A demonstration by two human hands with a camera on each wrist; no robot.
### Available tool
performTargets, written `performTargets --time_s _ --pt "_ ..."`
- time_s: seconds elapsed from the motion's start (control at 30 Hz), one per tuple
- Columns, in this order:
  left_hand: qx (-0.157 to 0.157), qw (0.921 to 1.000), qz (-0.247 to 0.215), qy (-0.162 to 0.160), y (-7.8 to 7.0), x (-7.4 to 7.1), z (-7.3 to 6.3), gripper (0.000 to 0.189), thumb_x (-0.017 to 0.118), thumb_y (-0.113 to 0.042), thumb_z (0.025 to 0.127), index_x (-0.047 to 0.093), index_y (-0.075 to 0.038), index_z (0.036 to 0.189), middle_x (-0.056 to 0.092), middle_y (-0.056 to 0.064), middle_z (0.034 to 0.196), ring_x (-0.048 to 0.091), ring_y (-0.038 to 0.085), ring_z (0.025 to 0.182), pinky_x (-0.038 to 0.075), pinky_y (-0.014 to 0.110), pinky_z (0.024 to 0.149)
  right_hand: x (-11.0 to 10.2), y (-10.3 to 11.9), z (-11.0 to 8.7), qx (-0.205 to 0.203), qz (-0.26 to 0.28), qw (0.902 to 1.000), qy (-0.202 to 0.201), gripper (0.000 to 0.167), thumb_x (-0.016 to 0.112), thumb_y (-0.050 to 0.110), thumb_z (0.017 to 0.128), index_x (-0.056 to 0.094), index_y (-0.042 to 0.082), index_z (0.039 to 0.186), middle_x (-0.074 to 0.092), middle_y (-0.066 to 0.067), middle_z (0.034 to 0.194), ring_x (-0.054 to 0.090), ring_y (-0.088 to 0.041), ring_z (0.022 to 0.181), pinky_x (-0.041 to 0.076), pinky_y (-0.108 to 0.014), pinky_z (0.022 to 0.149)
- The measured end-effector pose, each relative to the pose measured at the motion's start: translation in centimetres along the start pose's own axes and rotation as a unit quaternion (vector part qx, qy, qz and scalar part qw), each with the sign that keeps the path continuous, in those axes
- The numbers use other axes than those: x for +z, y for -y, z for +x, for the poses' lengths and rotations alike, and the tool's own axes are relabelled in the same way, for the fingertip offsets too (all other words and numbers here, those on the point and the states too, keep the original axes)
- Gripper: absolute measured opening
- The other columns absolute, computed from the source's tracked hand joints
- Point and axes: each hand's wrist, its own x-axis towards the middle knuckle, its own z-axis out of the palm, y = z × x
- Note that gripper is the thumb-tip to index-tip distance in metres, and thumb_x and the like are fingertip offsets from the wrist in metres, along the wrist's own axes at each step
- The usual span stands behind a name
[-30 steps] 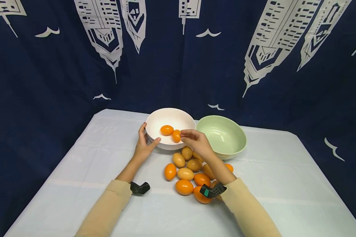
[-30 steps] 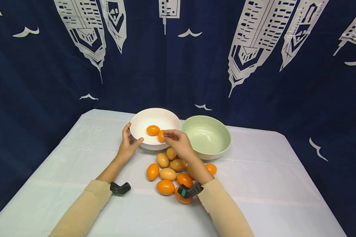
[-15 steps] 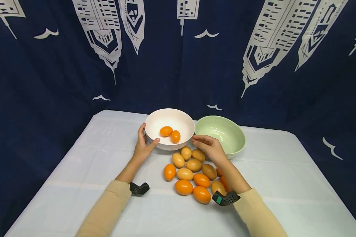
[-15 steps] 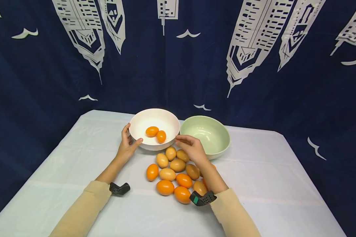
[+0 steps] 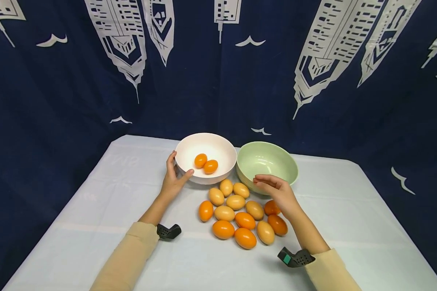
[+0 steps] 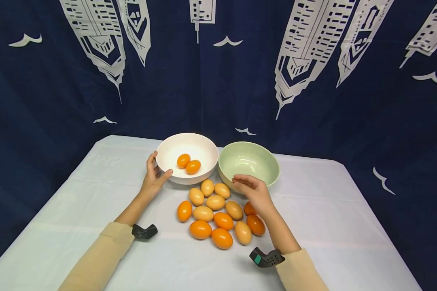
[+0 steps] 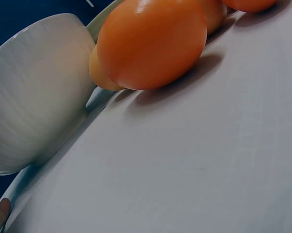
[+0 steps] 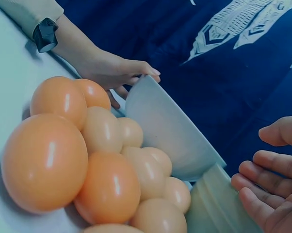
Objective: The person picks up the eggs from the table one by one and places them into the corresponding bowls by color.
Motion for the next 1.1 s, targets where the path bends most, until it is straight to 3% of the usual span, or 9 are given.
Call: performTargets --time_s 0.13,0.47,0.63,0.83,1.0,1.1 --pt "0.004 1.0 -0.004 -0.001 0.0 0.1 0.0 0.082 0.066 -0.016 0.092 0.011 -0.011 0.152 0.002 0.015 0.162 0.022 0.043 0.142 0.018 0.047 0.116 -1.0 -0.2 -0.9 -0.007 0.003 0.9999 -0.008 0.042 0.061 0.016 0.097 0.055 -0.012 0.127 0.064 -0.021 0.122 0.062 -0.003 0.104 0.046 -0.017 0.093" --pt "0.009 0.9999 -0.007 0.0 0.1 0.1 0.0 0.082 0.067 -0.018 0.093 0.011 -0.012 0.152 0.002 0.015 0.162 0.023 0.043 0.141 0.019 0.048 0.116 -4.0 -1.9 -3.3 0.006 0.021 0.9988 -0.043 0.045 0.059 0.02 0.099 0.053 -0.012 0.129 0.069 0.006 0.111 0.061 -0.004 0.106 0.046 -0.016 0.092" --pt "0.014 0.9999 -0.006 -0.001 0.2 0.0 0.0 0.081 0.066 -0.016 0.092 0.011 -0.012 0.151 0.002 0.015 0.162 0.022 0.042 0.142 0.02 0.049 0.116 -4.9 -2.8 -3.9 -0.003 0.07 0.996 -0.055 0.041 0.059 0.014 0.099 0.052 -0.014 0.127 0.07 0.006 0.109 0.063 -0.006 0.105 0.048 -0.018 0.092" --pt "0.022 0.9997 -0.013 -0.001 0.3 0.0 0.1 0.082 0.068 -0.015 0.091 0.011 -0.011 0.151 0.002 0.017 0.161 0.021 0.042 0.142 0.019 0.049 0.116 -5.2 -4.2 -4.1 -0.014 0.153 0.9859 -0.067 0.028 0.057 0.005 0.098 0.059 -0.012 0.12 0.072 0.001 0.105 0.066 -0.01 0.102 0.05 -0.023 0.091" --pt "0.018 0.9998 -0.011 -0.001 0.3 0.0 0.1 0.082 0.068 -0.015 0.091 0.011 -0.011 0.151 0.002 0.016 0.161 0.02 0.041 0.143 0.019 0.048 0.116 -5.2 -6.1 -4.0 -0.001 0.158 0.9838 -0.084 0.02 0.058 0.002 0.096 0.065 -0.004 0.114 0.072 0.002 0.102 0.066 -0.009 0.1 0.05 -0.021 0.089" --pt "0.02 0.9997 -0.012 -0.001 0.3 0.0 0.1 0.083 0.068 -0.013 0.091 0.011 -0.011 0.151 0.002 0.016 0.161 0.019 0.039 0.143 0.018 0.047 0.117 -5.0 -7.2 -4.0 0.014 0.139 0.985 -0.101 0.024 0.061 0.004 0.095 0.063 -0.007 0.116 0.072 0.004 0.101 0.065 -0.007 0.099 0.05 -0.019 0.088"
